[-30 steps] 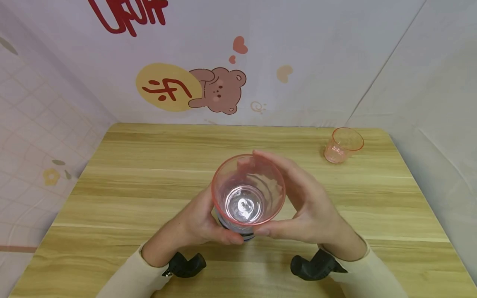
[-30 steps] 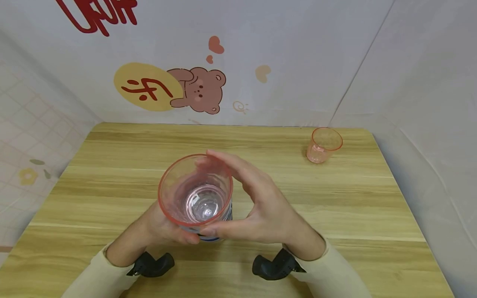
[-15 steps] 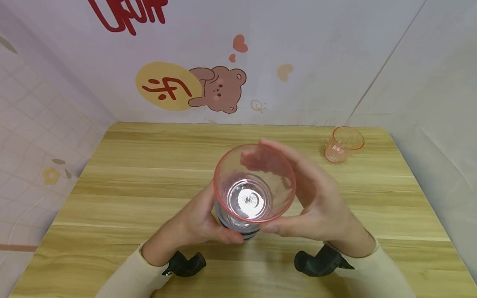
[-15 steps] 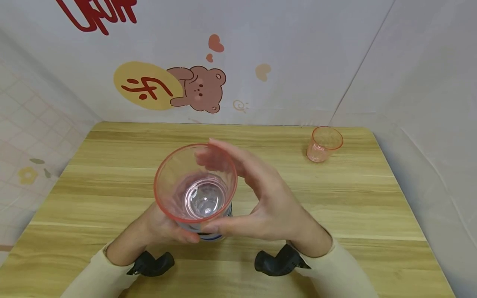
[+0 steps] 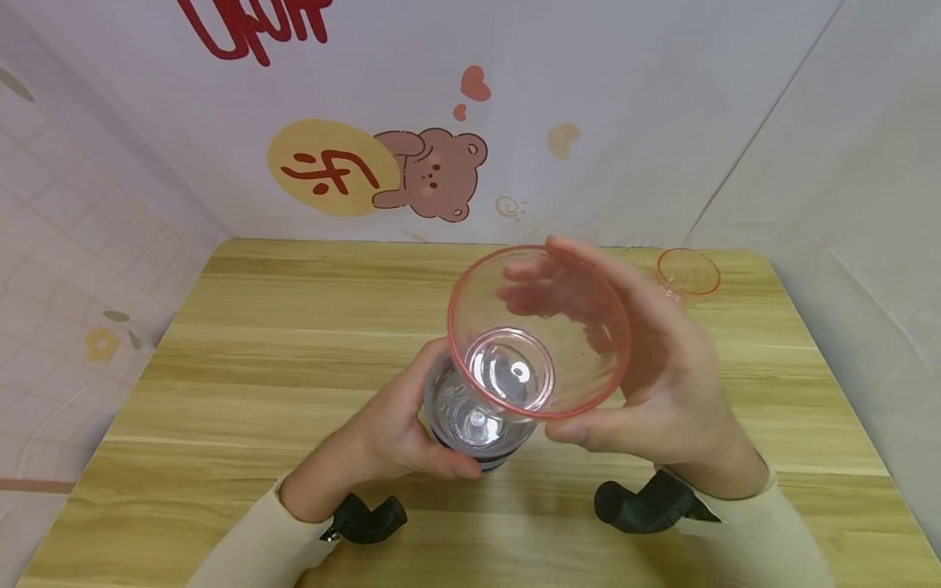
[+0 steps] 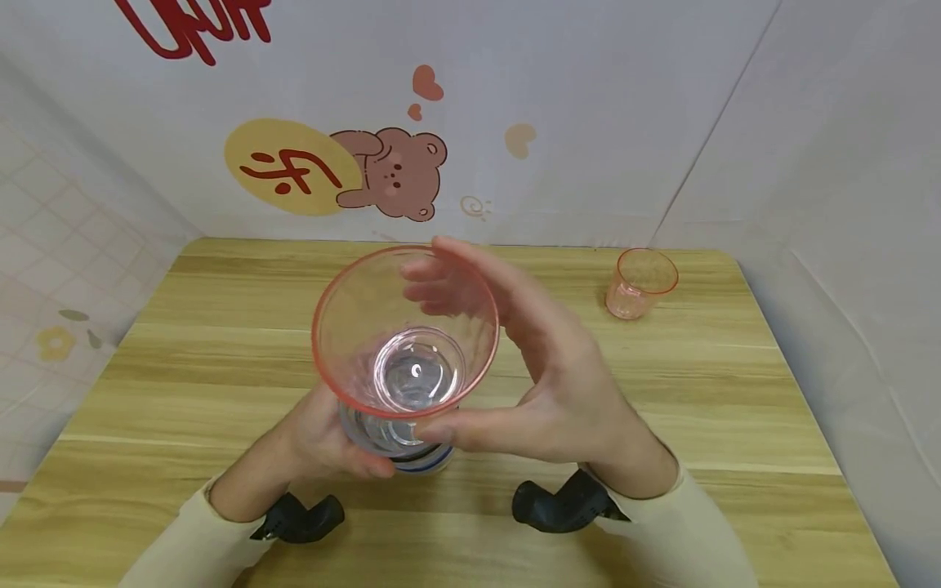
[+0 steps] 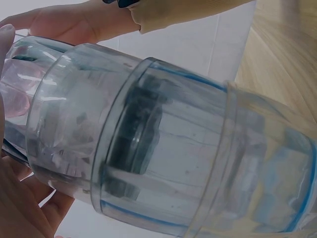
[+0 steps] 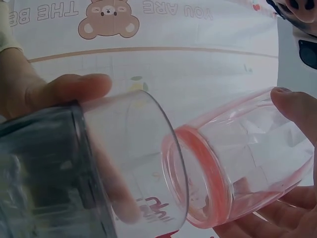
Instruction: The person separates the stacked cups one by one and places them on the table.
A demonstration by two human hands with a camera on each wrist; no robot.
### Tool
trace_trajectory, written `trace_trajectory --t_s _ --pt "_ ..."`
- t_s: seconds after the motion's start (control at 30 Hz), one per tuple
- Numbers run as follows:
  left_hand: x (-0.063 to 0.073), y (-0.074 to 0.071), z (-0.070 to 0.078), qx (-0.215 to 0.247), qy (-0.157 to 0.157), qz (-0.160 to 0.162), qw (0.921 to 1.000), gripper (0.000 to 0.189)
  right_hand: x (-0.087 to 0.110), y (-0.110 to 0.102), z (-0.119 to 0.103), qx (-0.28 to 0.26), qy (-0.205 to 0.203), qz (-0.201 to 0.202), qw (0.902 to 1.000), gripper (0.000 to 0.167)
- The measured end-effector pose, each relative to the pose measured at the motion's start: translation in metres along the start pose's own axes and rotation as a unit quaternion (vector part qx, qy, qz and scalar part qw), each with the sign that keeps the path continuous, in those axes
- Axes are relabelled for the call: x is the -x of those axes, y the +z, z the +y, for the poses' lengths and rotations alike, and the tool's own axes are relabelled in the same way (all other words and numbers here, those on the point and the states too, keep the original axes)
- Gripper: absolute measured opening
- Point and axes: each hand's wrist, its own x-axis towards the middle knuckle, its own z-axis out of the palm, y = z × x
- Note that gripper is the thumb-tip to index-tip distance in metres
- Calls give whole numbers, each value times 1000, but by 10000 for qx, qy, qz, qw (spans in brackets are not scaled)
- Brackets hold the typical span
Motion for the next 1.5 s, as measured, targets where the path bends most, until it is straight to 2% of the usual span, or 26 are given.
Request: trace_trajectory --t_s 0.37,0.63,0.97,1.33,1.5 --pt "-1 0 0 8 168 -30 9999 107 -2 -8 1 -84 -227 423 9988 102" --pt "0 0 -4 110 106 -23 9999 103 -2 -14 2 -128 -236 680 9973 98" --pt "-3 0 -1 169 253 -126 9995 104 1 -27 2 -15 -70 1030 9947 90" --pt "-4 0 -1 112 237 -111 9996 105 3 -37 9 250 124 1141 9931 84" --pt "-4 0 -1 95 239 -103 9996 106 5 -42 11 445 354 1213 9910 82"
